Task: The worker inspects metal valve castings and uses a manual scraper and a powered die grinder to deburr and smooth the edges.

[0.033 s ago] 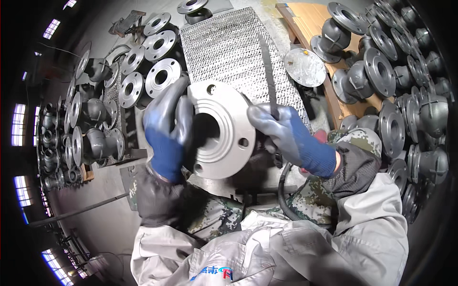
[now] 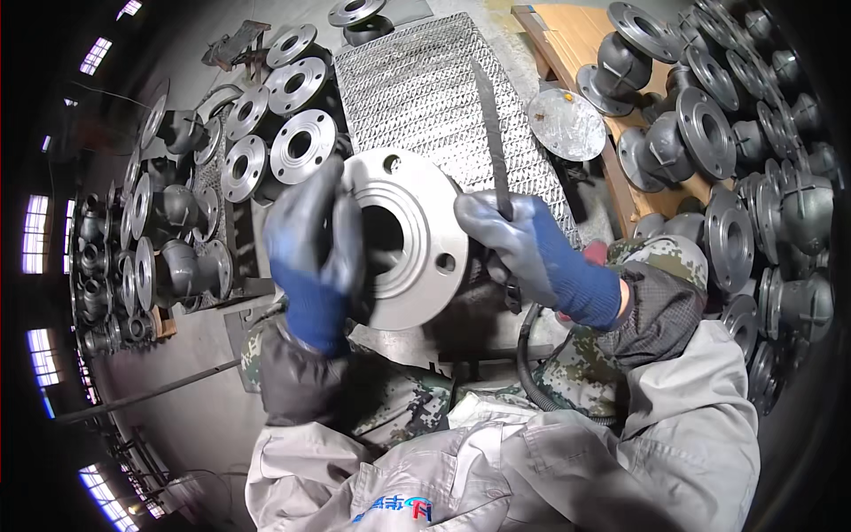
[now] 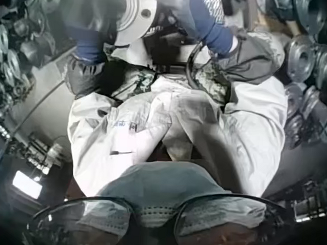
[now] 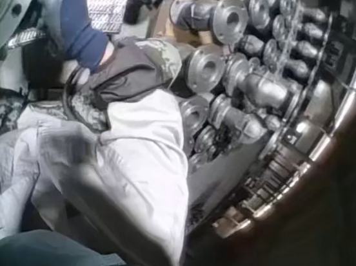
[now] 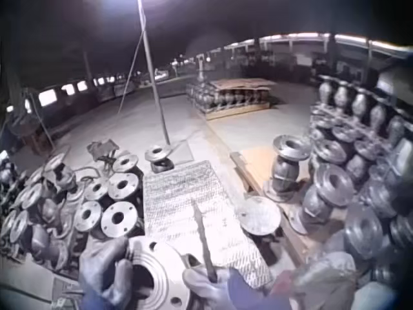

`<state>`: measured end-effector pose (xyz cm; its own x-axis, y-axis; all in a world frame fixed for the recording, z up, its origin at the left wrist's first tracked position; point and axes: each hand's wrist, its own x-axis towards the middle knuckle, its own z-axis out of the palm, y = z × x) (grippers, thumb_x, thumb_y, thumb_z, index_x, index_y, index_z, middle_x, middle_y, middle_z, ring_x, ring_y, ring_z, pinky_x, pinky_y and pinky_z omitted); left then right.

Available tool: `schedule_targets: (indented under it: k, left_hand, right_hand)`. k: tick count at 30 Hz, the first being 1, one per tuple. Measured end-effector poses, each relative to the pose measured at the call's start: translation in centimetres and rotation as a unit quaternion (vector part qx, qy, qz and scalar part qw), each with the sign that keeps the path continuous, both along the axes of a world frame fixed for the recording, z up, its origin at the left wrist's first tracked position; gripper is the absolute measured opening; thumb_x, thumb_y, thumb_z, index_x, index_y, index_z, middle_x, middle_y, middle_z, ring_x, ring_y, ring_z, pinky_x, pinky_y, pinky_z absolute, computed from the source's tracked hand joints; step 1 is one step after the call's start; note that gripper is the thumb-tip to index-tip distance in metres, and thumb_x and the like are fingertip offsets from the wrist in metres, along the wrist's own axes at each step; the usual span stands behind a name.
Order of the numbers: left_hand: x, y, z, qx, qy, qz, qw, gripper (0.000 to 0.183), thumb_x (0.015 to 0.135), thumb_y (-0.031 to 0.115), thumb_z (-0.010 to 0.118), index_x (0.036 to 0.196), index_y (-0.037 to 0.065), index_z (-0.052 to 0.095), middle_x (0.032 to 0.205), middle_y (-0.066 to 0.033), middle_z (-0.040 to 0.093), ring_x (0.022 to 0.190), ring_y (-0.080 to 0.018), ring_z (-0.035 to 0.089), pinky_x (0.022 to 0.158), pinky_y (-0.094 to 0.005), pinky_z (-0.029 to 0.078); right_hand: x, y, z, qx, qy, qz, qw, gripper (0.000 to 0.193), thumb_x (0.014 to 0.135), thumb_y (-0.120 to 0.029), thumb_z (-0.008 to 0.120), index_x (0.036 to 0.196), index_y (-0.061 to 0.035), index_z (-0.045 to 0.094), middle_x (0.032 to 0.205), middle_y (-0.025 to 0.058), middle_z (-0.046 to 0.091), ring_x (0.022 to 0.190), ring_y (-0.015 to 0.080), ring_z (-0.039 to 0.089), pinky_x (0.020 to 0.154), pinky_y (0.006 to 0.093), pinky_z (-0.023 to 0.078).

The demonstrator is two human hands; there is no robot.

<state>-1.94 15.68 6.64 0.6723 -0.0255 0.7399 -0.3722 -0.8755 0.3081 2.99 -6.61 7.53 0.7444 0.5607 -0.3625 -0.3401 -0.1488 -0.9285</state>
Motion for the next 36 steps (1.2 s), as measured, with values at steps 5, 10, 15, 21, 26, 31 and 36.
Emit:
schedule_targets:
  k: [5,10,15,21,26,31,36]
  left_hand:
    - [-2.3,-4.3,1.1,0.070,0.180,-0.056,0.980,0.085,0.068,0.031,0.076,0.135,-0.004,0.036,0.088,-0.0204,0.061,0.074,-0.0310,0.062,0.075,-0.0423,0.047]
    - [-1.9,-4.3,0.4,0.159,0.248,0.029,0.955,0.098,0.064,0.030,0.077,0.142,-0.002,0.028,0.072,-0.0157,0.054,0.066,-0.0317,0.056,0.075,-0.0451,0.046]
    - [-1.4,-2.1,1.1,0.114,0.169,-0.004,0.979,0.082,0.069,0.015,0.073,0.136,-0.005,0.032,0.079,-0.0169,0.064,0.071,-0.0353,0.062,0.080,-0.0481,0.047]
    - [-2.4,1.7,0.3,0.038,0.172,0.012,0.984,0.066,0.074,-0.006,0.054,0.138,0.002,0.040,0.106,-0.0227,0.062,0.087,-0.0310,0.065,0.077,-0.0363,0.050]
    - [-5.3,4.6,-0.3,-0.005,0.196,0.066,0.978,0.073,0.070,-0.013,0.051,0.140,0.006,0.039,0.101,-0.0179,0.062,0.082,-0.0274,0.062,0.075,-0.0354,0.050]
    - [-7.2,6.8,-1.1,-0.072,0.259,0.109,0.957,0.079,0.068,-0.014,0.049,0.142,0.005,0.035,0.116,-0.0155,0.058,0.094,-0.0204,0.059,0.082,-0.0294,0.047]
    - [-7.3,6.5,-2.5,-0.280,0.242,0.122,0.921,0.056,0.070,0.003,0.068,0.123,-0.002,0.052,0.094,-0.0056,0.064,0.081,-0.0131,0.059,0.075,-0.0283,0.049]
  right_hand:
    - [0.4,1.0,-0.5,0.047,0.053,-0.043,0.997,0.030,0.092,-0.033,0.054,0.080,-0.0052,0.058,0.059,-0.0050,0.048,0.046,0.0016,0.040,0.041,0.0205,0.031]
    - [1.2,2.7,-1.9,0.069,0.013,-0.085,0.994,0.033,0.091,-0.034,0.055,0.076,-0.0046,0.057,0.057,-0.0053,0.047,0.044,0.0025,0.040,0.040,0.0202,0.032]
    - [2.9,4.0,-1.0,0.026,-0.157,0.078,0.984,0.020,0.095,-0.018,0.044,0.090,-0.0025,0.056,0.066,0.0007,0.054,0.047,0.0046,0.049,0.041,0.0194,0.037]
    - [7.7,0.6,-1.9,0.182,-0.067,-0.012,0.981,0.054,0.099,-0.040,0.026,0.111,0.0020,0.058,0.084,0.0134,0.069,0.065,0.0100,0.063,0.052,0.0173,0.040]
    - [6.1,-0.8,-5.4,-0.027,-0.010,-0.129,0.991,0.056,0.096,-0.045,0.034,0.112,0.0034,0.059,0.088,0.0127,0.068,0.066,0.0114,0.063,0.052,0.0182,0.038]
    - [1.6,-1.2,-12.2,-0.081,0.108,-0.083,0.987,0.041,0.098,-0.032,0.035,0.116,-0.0005,0.055,0.087,0.0094,0.066,0.069,0.0128,0.062,0.054,0.0203,0.043]
    - [-2.3,0.7,-13.8,-0.076,0.106,-0.069,0.989,0.036,0.099,-0.030,0.043,0.119,-0.0014,0.052,0.086,0.0024,0.060,0.072,0.0088,0.060,0.059,0.0225,0.049]
